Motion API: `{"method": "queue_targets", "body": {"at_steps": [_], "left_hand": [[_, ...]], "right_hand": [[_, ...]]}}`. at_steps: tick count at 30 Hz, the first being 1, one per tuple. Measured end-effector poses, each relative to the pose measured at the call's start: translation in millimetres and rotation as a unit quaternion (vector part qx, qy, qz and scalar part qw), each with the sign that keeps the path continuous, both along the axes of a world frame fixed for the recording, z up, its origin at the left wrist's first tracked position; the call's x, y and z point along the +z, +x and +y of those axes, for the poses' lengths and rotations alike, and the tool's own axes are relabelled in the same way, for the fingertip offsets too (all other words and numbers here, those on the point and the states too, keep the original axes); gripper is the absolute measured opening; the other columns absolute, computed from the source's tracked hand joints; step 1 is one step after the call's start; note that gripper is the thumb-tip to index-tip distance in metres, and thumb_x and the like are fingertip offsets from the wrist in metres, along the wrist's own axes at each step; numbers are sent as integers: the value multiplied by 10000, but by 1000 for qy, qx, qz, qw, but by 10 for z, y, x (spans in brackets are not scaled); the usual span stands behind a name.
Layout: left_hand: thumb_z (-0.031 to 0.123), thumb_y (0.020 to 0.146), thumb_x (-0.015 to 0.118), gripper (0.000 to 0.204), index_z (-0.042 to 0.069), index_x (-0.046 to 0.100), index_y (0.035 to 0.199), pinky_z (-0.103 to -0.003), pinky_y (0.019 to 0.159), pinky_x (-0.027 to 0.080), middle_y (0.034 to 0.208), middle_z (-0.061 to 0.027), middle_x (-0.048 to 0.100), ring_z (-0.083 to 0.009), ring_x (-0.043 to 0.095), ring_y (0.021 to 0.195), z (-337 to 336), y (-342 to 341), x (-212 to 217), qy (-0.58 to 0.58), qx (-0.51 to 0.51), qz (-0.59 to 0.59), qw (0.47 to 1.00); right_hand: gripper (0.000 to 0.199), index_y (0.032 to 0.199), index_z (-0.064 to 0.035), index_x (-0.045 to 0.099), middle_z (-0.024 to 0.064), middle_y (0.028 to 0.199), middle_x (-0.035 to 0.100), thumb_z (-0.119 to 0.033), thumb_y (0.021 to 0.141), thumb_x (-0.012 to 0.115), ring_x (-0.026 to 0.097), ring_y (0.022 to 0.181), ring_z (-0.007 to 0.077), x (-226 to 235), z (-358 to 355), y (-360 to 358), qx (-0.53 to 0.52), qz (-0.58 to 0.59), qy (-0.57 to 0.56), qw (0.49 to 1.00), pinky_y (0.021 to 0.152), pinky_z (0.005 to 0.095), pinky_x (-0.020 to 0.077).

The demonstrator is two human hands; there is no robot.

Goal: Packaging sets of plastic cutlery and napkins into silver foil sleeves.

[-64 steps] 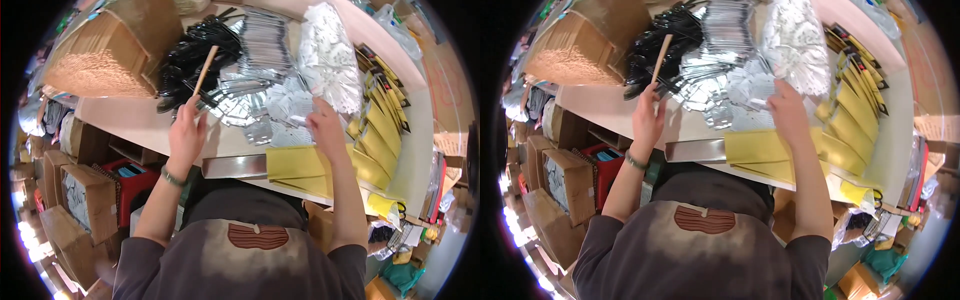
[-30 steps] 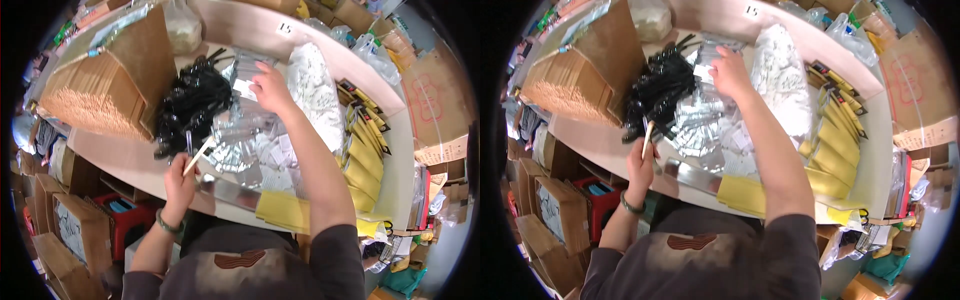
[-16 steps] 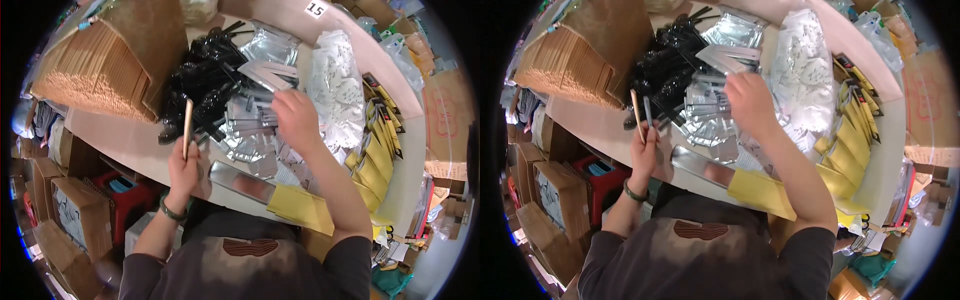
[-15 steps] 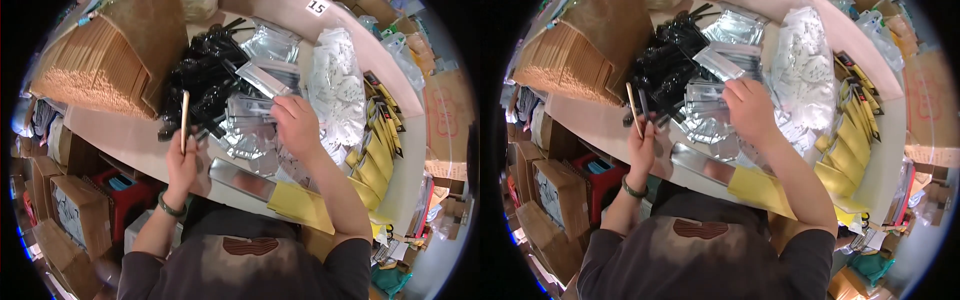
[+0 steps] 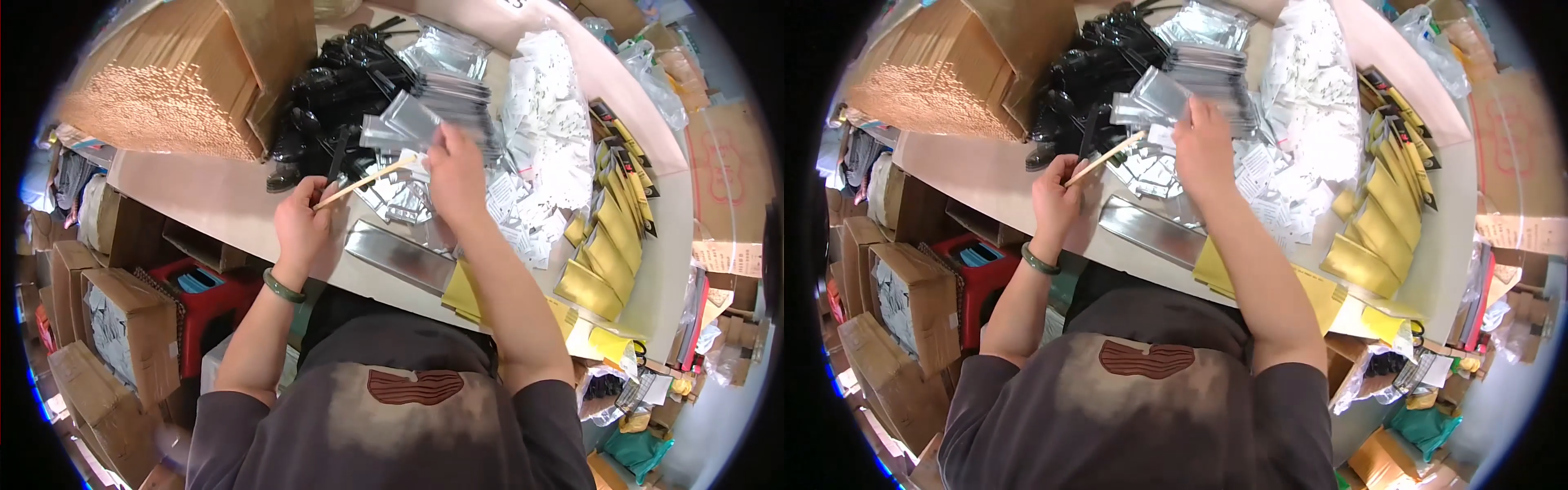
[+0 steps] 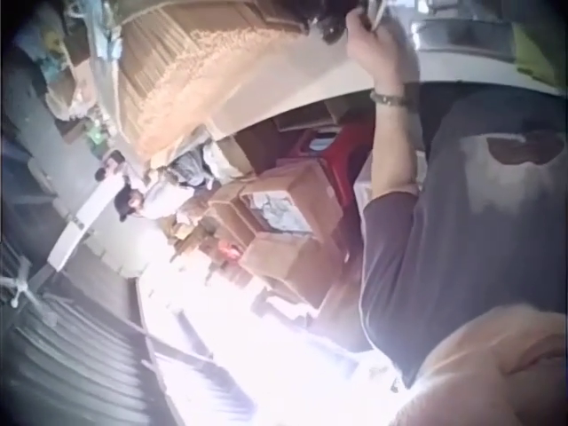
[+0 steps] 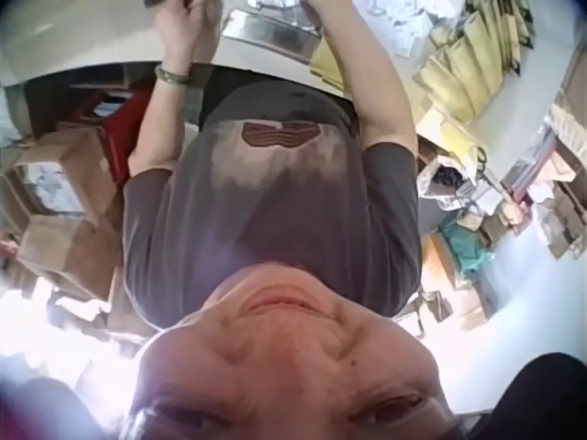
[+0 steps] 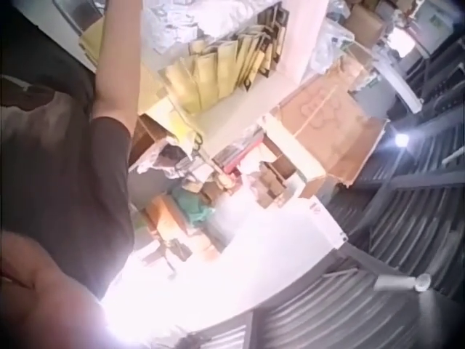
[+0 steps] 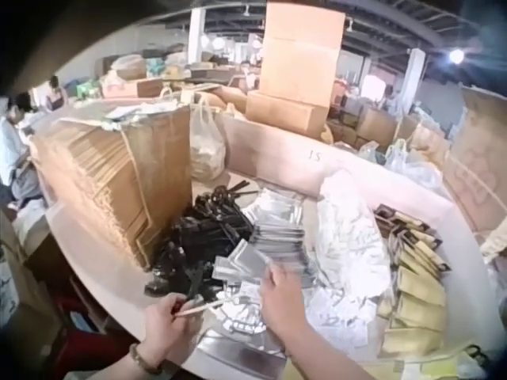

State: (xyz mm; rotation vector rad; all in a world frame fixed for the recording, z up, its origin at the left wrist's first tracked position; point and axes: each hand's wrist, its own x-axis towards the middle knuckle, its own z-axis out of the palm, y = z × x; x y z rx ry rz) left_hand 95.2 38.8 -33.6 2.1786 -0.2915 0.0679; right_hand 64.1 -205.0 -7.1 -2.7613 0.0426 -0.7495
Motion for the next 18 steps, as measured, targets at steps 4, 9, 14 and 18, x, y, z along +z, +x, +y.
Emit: {"method": "queue_targets", "body": {"at_steps": [4,9,14,18], "left_hand": [[181,929,644,136,61,622,988,-335,585,502,727,-98,689,-216,691,668,18,-233,25,-31,-62,91,993],[229,962,628,178,52,621,954,-305,573,485,707,-70,685,-153,671,645,79,-638,-31,43,-96,105,989],[207,991,619,216,-3,666,976,-257,571,444,665,-10,608,-73,545,617,227,-579,46,-149,-2,169,974],[215,996,613,214,14,684,996,-243,591,432,682,-4,618,-60,528,633,350,-499,200,-116,1,139,983]], "right_hand": [[108,844,-23,649,119,1049,648,-32,738,633,614,974,297,-16,6,-136,82,-33,-123,988,853,411,488],[67,830,-37,661,89,999,658,-33,774,697,625,914,288,352,-110,-334,66,-66,-38,995,821,403,501],[146,888,-10,689,87,986,662,-127,829,753,626,856,239,555,-571,-418,-87,114,298,944,689,316,490],[106,877,4,676,99,977,658,-88,842,715,620,858,229,517,-415,-549,-51,140,320,936,767,331,478]]}}
